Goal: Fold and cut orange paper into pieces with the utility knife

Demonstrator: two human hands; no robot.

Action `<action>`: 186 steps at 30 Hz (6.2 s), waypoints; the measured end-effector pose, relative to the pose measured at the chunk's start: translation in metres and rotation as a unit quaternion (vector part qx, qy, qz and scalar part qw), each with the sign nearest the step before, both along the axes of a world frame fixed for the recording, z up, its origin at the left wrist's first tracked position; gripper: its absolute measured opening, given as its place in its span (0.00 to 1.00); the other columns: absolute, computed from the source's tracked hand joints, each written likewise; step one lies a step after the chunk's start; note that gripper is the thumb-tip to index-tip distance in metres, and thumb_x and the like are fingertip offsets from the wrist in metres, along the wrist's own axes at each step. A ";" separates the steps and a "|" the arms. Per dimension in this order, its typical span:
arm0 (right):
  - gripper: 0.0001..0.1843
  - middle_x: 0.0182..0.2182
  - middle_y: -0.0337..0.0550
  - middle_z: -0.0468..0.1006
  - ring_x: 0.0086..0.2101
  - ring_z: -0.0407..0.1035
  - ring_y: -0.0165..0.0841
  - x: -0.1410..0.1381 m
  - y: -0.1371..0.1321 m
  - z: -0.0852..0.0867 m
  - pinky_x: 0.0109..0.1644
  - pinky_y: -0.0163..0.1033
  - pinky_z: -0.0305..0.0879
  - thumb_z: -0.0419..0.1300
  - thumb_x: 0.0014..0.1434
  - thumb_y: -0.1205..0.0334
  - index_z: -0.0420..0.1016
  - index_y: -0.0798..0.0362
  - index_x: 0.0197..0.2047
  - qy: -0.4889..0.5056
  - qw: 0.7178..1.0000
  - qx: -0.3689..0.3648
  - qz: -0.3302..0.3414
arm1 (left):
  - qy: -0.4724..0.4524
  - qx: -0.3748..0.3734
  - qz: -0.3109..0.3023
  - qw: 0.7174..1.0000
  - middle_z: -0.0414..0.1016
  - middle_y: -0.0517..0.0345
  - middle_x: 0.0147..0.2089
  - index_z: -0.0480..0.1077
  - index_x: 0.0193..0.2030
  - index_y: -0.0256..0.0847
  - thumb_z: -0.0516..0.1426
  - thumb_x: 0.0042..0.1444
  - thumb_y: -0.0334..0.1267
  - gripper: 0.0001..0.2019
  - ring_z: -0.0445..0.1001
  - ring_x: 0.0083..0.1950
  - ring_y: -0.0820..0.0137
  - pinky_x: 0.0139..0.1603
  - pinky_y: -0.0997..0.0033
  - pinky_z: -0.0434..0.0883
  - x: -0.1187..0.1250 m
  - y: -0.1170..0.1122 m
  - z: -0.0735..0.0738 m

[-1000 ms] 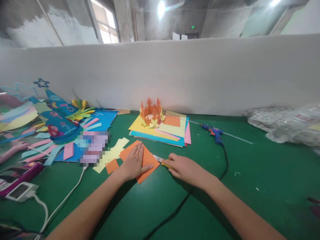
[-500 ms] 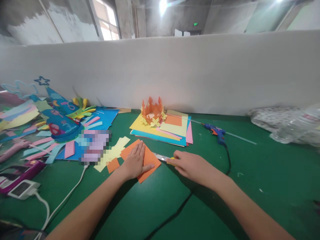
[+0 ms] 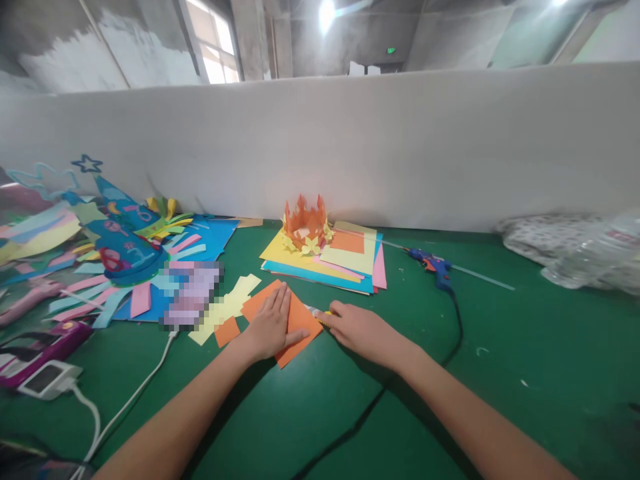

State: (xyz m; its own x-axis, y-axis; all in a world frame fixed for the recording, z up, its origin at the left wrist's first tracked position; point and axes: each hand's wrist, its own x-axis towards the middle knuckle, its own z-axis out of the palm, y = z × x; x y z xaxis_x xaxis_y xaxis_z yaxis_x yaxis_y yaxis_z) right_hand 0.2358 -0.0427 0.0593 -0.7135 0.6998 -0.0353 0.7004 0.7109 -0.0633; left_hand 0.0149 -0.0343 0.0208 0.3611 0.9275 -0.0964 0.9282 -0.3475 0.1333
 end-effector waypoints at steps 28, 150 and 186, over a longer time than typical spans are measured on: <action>0.19 0.48 0.47 0.73 0.44 0.70 0.38 0.060 0.022 0.000 0.44 0.40 0.65 0.50 0.57 0.64 0.64 0.51 0.53 0.102 0.983 0.039 -0.150 | -0.054 0.046 -0.023 0.997 0.48 0.50 0.70 0.52 0.67 0.40 0.44 0.56 0.64 0.39 0.46 0.68 0.43 0.64 0.46 0.53 -0.002 -0.004 0.001; 0.10 0.30 0.45 0.75 0.33 0.65 0.35 0.029 0.102 -0.027 0.36 0.36 0.56 0.50 0.62 0.68 0.70 0.53 0.32 0.102 0.982 0.143 -0.070 | -0.197 0.203 -0.075 0.956 0.75 0.55 0.40 0.71 0.37 0.40 0.53 0.60 0.33 0.06 0.72 0.41 0.68 0.40 0.73 0.66 -0.026 0.105 -0.003; 0.10 0.32 0.44 0.77 0.33 0.68 0.33 0.024 0.105 -0.022 0.32 0.34 0.50 0.51 0.62 0.67 0.73 0.52 0.35 0.021 0.985 0.168 -0.018 | -0.151 0.214 -0.049 0.964 0.73 0.55 0.35 0.69 0.38 0.42 0.48 0.57 0.27 0.11 0.69 0.35 0.68 0.33 0.73 0.62 -0.020 0.109 -0.008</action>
